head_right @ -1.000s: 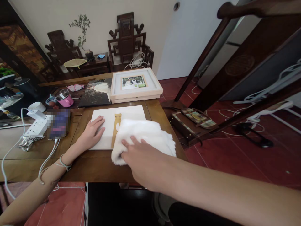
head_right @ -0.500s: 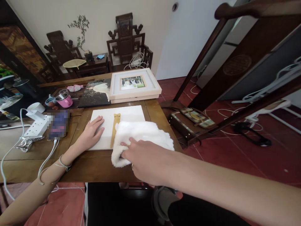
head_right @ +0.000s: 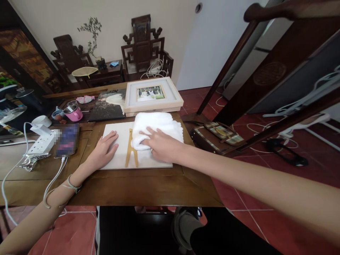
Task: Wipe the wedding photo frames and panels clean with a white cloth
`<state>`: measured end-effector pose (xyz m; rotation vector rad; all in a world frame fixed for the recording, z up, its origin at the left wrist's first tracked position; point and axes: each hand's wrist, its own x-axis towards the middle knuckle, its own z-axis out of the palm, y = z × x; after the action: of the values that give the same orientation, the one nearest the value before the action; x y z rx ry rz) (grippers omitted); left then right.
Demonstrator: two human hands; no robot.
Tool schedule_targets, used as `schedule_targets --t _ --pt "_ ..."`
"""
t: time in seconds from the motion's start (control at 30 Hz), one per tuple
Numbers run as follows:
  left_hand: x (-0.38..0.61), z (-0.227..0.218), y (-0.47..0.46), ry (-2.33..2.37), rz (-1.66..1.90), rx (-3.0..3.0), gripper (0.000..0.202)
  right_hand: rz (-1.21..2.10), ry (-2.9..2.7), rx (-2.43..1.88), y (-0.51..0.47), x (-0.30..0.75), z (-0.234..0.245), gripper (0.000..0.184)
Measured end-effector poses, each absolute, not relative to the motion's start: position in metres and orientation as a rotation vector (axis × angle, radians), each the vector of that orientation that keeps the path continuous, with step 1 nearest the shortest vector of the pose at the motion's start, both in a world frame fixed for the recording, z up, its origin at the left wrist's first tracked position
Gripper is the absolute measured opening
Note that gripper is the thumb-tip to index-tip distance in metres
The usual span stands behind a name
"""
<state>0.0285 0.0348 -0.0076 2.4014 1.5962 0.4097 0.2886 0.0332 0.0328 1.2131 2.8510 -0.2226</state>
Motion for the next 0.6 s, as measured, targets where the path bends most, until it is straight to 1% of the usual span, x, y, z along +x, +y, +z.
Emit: schedule_targets --t 0.13,0.4,0.5,0.6 --pt "0.028 -0.008 0.036 1.599 0.406 2.401 0.044 -0.227 2.81 1.205 0.011 0.282 0.038 0.058" --pt "0.03 -0.007 0.037 1.601 0.39 2.403 0.044 -0.407 2.617 1.121 -0.038 0.267 0.067 0.05" --pt "0.029 -0.007 0.037 1.597 0.403 2.411 0.044 -0.407 2.642 1.123 -0.038 0.269 0.067 0.051" --pt "0.029 -0.008 0.037 1.593 0.413 2.422 0.044 -0.358 2.719 1.142 -0.029 0.274 0.061 0.055"
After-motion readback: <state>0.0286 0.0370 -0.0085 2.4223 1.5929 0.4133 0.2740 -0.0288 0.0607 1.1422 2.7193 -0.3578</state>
